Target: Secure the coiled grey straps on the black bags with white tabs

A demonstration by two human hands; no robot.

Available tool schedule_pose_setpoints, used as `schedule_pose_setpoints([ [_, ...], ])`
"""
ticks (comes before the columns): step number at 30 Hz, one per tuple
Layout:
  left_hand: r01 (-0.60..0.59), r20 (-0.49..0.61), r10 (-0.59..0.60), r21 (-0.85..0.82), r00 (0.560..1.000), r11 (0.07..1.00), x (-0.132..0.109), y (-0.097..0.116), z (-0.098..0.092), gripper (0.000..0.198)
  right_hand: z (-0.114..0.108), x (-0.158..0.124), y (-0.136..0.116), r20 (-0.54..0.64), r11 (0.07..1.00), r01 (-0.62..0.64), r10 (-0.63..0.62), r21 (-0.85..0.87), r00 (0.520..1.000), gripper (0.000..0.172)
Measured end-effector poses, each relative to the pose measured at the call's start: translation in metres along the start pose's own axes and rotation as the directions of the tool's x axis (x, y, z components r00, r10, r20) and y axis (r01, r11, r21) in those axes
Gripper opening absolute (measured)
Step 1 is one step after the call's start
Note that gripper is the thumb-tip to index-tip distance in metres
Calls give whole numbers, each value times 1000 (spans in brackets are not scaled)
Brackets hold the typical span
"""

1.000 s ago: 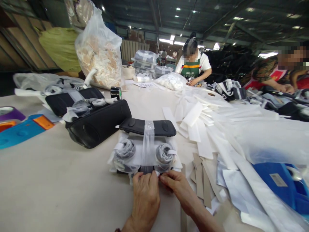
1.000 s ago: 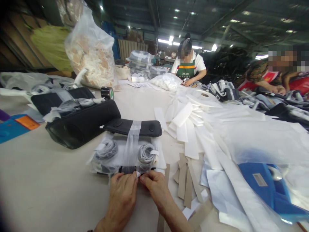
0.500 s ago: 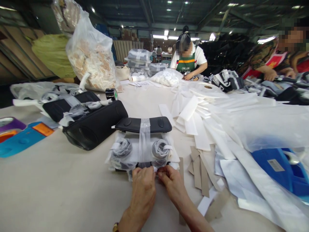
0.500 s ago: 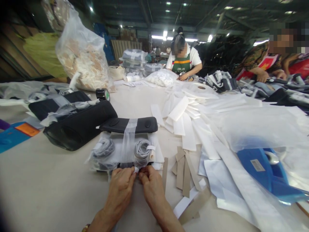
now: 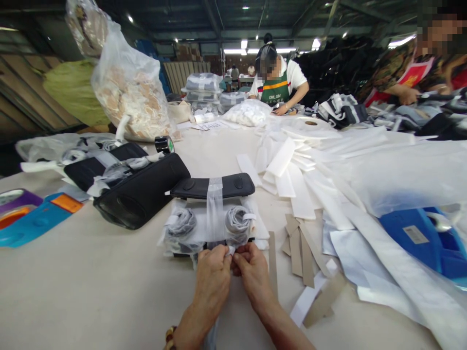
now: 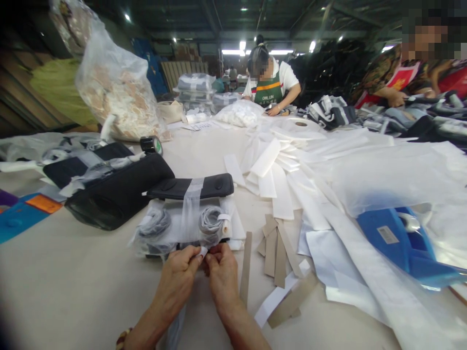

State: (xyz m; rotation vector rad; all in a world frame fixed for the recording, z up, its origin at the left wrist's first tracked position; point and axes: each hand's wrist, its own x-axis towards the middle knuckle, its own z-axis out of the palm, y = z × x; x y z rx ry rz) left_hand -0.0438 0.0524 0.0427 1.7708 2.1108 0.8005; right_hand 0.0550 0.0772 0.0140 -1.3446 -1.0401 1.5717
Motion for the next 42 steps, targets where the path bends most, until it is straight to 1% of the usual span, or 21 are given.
schedule_pose_setpoints([
  [5,77,60,-76,-21,995,997,2,5,-5,16,3,-3,-4,18,995,-59,58,77,998,16],
  [10,74,82,-70,-41,994,996,3,9,-9,18,6,-4,-9,25,991,-89,87,96,996,17],
  [13,39,61,-37,-36,997,999,1,10,-8,20,3,-5,-9,33,988,-100,97,121,995,19],
  [17,-15,-9,15,-23,1000,1000,-3,6,-1,19,-8,-9,-9,75,976,-148,137,161,988,18],
  [20,-58,-36,57,-26,998,998,-6,6,2,23,-11,-13,-13,136,948,-210,182,238,974,32],
  [23,-90,-40,89,-23,995,996,-9,8,3,26,-5,-13,-17,218,879,-322,257,351,941,45],
  [25,-96,-45,95,-18,994,995,-11,10,3,23,1,-11,-18,241,847,-363,287,388,927,48],
  [27,-85,-60,84,-13,995,996,-14,13,4,19,6,-11,-18,236,840,-361,286,404,929,47],
  [30,-67,-92,66,-10,994,998,-17,16,6,17,10,-13,-18,207,837,-338,272,431,940,40],
  [32,-80,-116,79,-2,990,997,-18,17,7,18,12,-15,-18,177,837,-327,277,438,944,36],
  [37,-176,-192,191,94,963,980,-18,14,12,48,15,-14,-13,132,858,-321,292,400,947,31],
  [40,-234,-195,260,144,946,961,-18,11,16,49,18,-10,-10,49,885,-259,261,387,964,28],
  [42,-292,-184,329,202,926,935,-20,9,15,48,20,-8,-9,6,896,-221,237,384,971,28],
])
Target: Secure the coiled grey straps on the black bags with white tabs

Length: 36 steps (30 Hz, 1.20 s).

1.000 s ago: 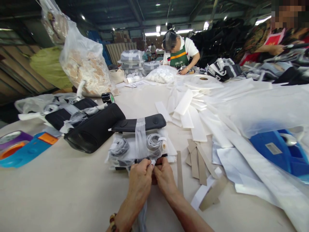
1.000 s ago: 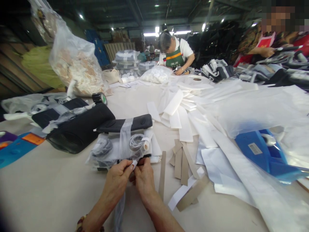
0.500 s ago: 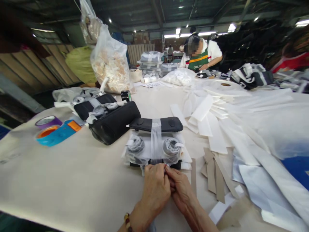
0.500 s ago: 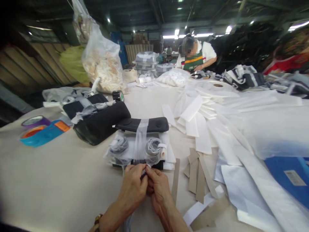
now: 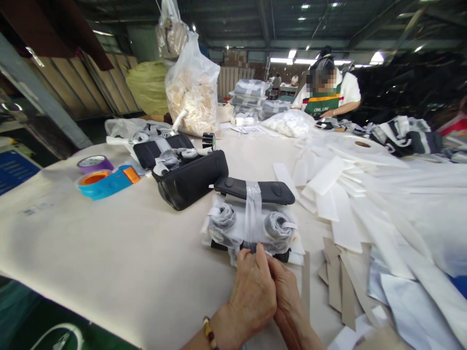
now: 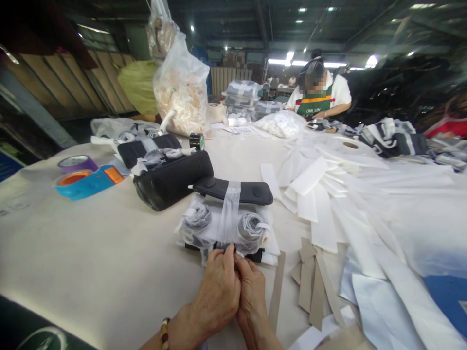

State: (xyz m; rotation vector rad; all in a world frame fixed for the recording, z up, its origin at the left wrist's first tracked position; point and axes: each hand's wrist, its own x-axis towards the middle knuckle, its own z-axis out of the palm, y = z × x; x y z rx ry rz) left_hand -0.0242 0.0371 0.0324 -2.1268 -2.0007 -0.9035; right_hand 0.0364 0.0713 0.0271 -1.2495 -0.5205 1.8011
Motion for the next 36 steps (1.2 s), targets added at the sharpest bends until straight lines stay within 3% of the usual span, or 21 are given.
schedule_pose_setpoints([
  [3,-186,3,186,69,983,980,-9,-10,-16,45,-1,3,-4,2,1000,17,-17,-19,1000,31],
  [6,-408,-43,411,73,911,910,-13,-34,-45,38,-8,7,-17,10,996,-6,7,-93,1000,37],
  [8,-449,-45,453,81,890,890,-7,-56,-63,36,-15,11,-30,33,986,-24,30,-168,999,39],
  [10,-533,88,527,77,845,843,10,-75,-74,36,-21,18,-46,70,968,-33,52,-250,996,37],
  [13,-674,325,625,58,710,736,46,-89,-76,41,-28,29,-68,97,928,-11,51,-373,994,35],
  [15,-710,400,645,22,651,703,69,-87,-71,43,-31,33,-81,87,892,33,7,-451,996,34],
  [17,-709,438,645,-26,626,705,85,-82,-66,43,-34,31,-87,59,848,107,-89,-520,994,32],
  [19,-678,459,627,-72,629,732,94,-78,-61,39,-36,21,-85,9,796,204,-242,-570,970,25],
  [21,-645,454,615,-110,645,757,96,-77,-57,35,-36,7,-74,55,612,395,-496,-685,866,21],
  [23,-619,402,614,-135,680,774,94,-78,-55,31,-32,-7,-57,295,201,570,-693,-797,657,17],
  [24,-611,364,615,-142,699,779,92,-79,-54,28,-28,-12,-49,434,-29,592,-709,-806,556,14],
  [25,-602,329,612,-144,719,785,91,-79,-53,25,-24,-15,-41,541,-216,573,-686,-790,487,11],
  [26,-594,298,607,-143,736,791,89,-80,-52,23,-19,-16,-35,594,-328,535,-659,-779,460,8],
  [28,-588,263,601,-136,755,798,87,-81,-51,21,-10,-12,-28,604,-404,462,-648,-789,465,2],
  [32,-588,217,593,-94,775,803,85,-81,-47,22,-2,-2,-25,543,-323,462,-676,-826,498,9],
  [36,-568,172,572,-79,802,819,83,-79,-42,24,-3,2,-20,518,-308,455,-717,-836,466,6],
])
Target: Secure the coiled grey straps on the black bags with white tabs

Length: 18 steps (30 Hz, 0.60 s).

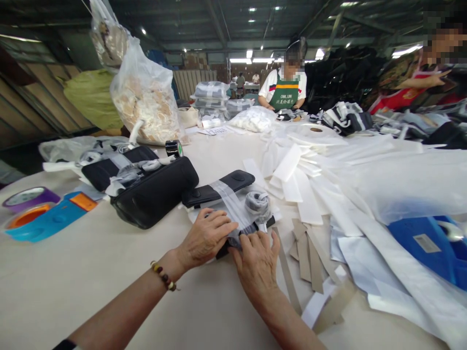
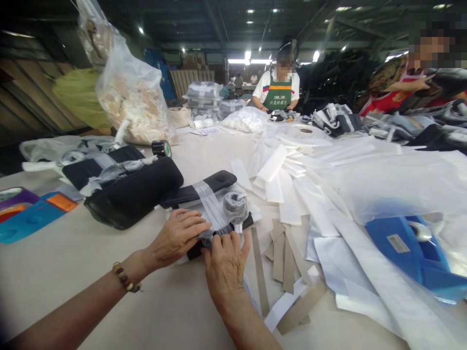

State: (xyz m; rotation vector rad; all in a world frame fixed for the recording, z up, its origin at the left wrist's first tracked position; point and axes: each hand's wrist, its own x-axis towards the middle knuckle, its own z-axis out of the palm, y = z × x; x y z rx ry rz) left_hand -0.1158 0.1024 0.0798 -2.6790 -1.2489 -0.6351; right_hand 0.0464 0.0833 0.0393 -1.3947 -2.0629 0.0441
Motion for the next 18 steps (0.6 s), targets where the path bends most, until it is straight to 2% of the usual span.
schedule_pose_setpoints([
  [4,43,-27,-43,-21,999,999,3,3,3,25,7,0,2,-12,996,17,-16,90,1000,7],
  [10,93,-9,-93,6,996,996,3,18,0,23,-3,10,26,96,957,109,-139,269,986,10],
  [14,138,79,-142,53,987,989,-3,46,-4,33,-20,12,49,163,919,242,-302,311,939,8],
  [16,158,135,-170,94,976,983,-2,58,-4,44,-27,12,55,208,909,280,-351,308,913,7],
  [18,165,136,-177,95,975,982,6,63,-3,51,-30,11,56,252,911,303,-375,281,892,8],
])
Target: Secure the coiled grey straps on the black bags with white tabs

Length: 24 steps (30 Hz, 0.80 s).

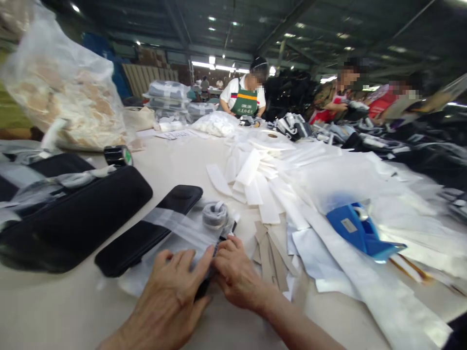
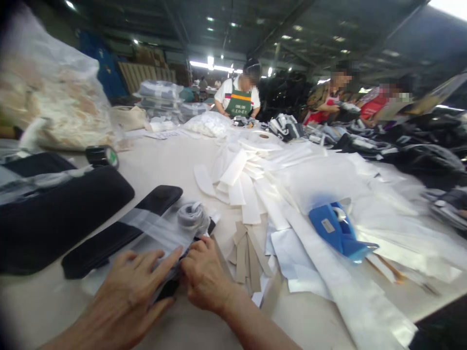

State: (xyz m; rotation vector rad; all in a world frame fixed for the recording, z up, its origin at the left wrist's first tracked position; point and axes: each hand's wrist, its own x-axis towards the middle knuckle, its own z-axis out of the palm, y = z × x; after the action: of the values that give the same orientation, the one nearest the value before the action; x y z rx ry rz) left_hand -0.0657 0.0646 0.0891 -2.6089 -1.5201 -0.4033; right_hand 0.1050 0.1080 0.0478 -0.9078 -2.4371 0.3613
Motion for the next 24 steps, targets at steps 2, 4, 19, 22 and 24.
schedule_pose_setpoints([
  [2,-37,33,40,-92,999,995,15,1,0,45,0,0,-2,26,999,-10,11,-39,1000,14],
  [4,-62,146,97,-229,984,971,34,-1,1,39,1,-2,-3,27,997,-38,40,-67,999,17],
  [19,-134,225,155,-107,962,985,25,-26,24,50,-9,-28,3,-268,989,-138,145,44,953,20],
  [22,-49,330,100,-161,939,986,33,-19,15,50,-14,-41,32,-449,842,-538,489,20,748,17],
  [24,-28,370,96,-184,924,983,38,-17,9,47,-10,-46,55,-476,772,-635,551,-22,685,10],
])
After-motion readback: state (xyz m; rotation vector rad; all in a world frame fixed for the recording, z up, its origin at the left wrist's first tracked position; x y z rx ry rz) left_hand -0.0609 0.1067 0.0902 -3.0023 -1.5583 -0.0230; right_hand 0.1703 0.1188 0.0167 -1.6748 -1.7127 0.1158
